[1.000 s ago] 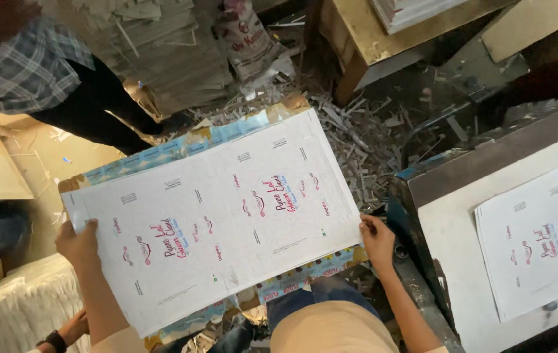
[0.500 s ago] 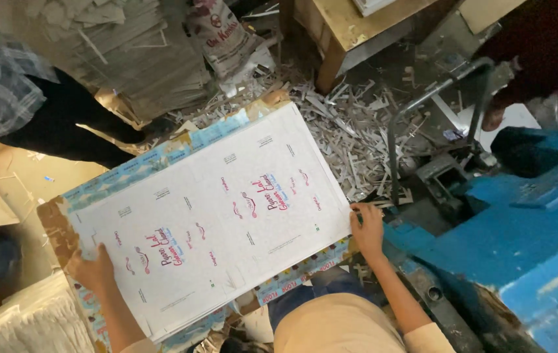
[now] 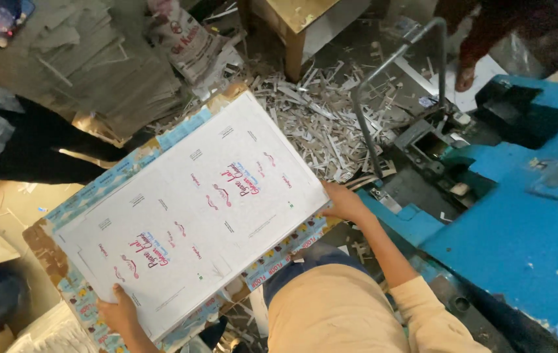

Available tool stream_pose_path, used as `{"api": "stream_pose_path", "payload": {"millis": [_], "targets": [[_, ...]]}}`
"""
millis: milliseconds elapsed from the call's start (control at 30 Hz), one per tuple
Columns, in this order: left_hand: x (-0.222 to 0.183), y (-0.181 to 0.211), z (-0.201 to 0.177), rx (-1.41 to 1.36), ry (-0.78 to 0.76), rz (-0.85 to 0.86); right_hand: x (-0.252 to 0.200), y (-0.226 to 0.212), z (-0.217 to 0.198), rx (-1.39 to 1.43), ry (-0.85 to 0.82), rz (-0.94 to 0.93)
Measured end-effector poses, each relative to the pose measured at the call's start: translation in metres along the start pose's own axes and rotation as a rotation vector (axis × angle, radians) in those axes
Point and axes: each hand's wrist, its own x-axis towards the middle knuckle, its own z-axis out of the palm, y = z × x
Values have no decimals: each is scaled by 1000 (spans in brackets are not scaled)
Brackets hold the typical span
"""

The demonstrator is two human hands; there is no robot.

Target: Feeding and stacking printed paper packaging sheets into a processing machine.

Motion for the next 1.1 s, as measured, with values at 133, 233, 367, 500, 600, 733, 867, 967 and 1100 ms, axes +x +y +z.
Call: {"api": "stream_pose_path", "payload": {"millis": [133,233,367,500,600,733,867,967,1100], "targets": [[-62,31,16,461,548,416,15,3,25,-236,-236,338],[-136,98,52,-70,266,603,13,14,43,-319,-246,320],[-281,264,63,-531,-393,970,-12,29,56,-317,-291,419],[-398,357,-23,-446,-1816,1476,-97,24,70,-59,-482,383],[-459,428,-103,-379,-2618,1663,-143,-51,0,121,-196,586],[-558,438,18,-233,-2434,1467,-209,-94,-27,232,-104,795],[-636,453,241,-878,-1881,516,-246,-117,-45,347,147,980],[-652,500,298,-835,-1809,222,-256,-100,-35,354,288,1074],[-598,532,295,-754,-1484,501,-257,-88,-30,565,704,1053]]}}
